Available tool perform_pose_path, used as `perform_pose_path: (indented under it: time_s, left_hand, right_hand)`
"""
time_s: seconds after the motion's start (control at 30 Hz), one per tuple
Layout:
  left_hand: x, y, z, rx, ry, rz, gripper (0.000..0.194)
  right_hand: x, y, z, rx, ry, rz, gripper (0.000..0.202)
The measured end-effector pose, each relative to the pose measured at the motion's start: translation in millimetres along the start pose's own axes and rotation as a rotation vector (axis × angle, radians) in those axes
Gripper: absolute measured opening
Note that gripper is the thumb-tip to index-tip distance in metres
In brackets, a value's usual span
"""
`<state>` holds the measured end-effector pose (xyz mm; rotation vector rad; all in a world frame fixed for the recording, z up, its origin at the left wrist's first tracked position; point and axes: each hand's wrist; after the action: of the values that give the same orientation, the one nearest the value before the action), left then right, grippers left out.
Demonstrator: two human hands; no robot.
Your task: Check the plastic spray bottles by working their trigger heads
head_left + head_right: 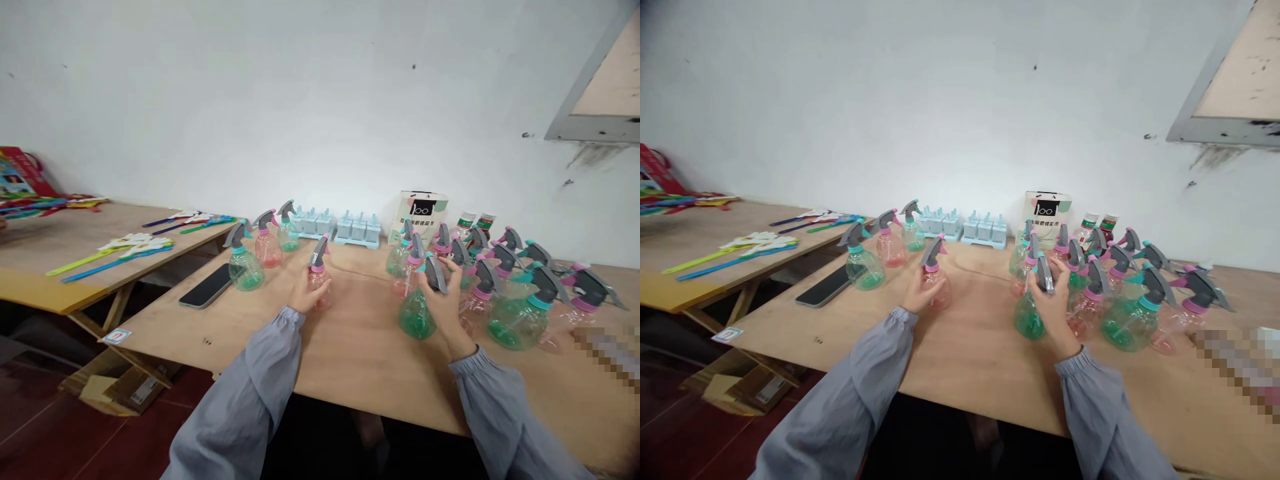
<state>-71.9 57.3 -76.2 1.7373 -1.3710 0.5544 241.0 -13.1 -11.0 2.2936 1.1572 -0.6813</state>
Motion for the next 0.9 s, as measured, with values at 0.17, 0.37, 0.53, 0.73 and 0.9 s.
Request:
perform_pose_path:
  time_s: [0.17, 0.37, 0.53, 0.73, 0.9]
  left_hand:
    - [1, -0.4, 1, -0.011, -0.004, 0.010, 0.050]
    - [6, 0.1, 2, -0.034, -0.014, 0.006, 0.058]
    - [13, -3.9, 9, -0.235, -0.231, -0.093, 0.058]
    - [30, -23.9, 17, -0.357, -0.360, -0.307, 0.052]
    - [30, -19.1, 18, -0.341, -0.497, -0.449, 0.091]
  right_hand:
    - [15, -5, 2, 0.034, 0.135, -0.010, 0.058]
    - [22, 11, 6, 0.274, 0.674, 0.263, 0.082]
    - [-16, -9, 36, 0.041, 0.843, 0.219, 0.059]
    - [-50, -93, 39, -0.416, 0.064, -0.007, 0.088]
    - [-51, -123, 23, -0.477, -0.141, -0.252, 0.069]
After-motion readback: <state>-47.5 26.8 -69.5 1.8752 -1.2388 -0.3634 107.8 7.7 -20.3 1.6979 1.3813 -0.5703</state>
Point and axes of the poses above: each hand's wrist, its own z-axis away from the middle knuckle, its own y-axis out of the back of the hand, x = y × z, and after that the axes turned 11 degrees about -x, right-handed
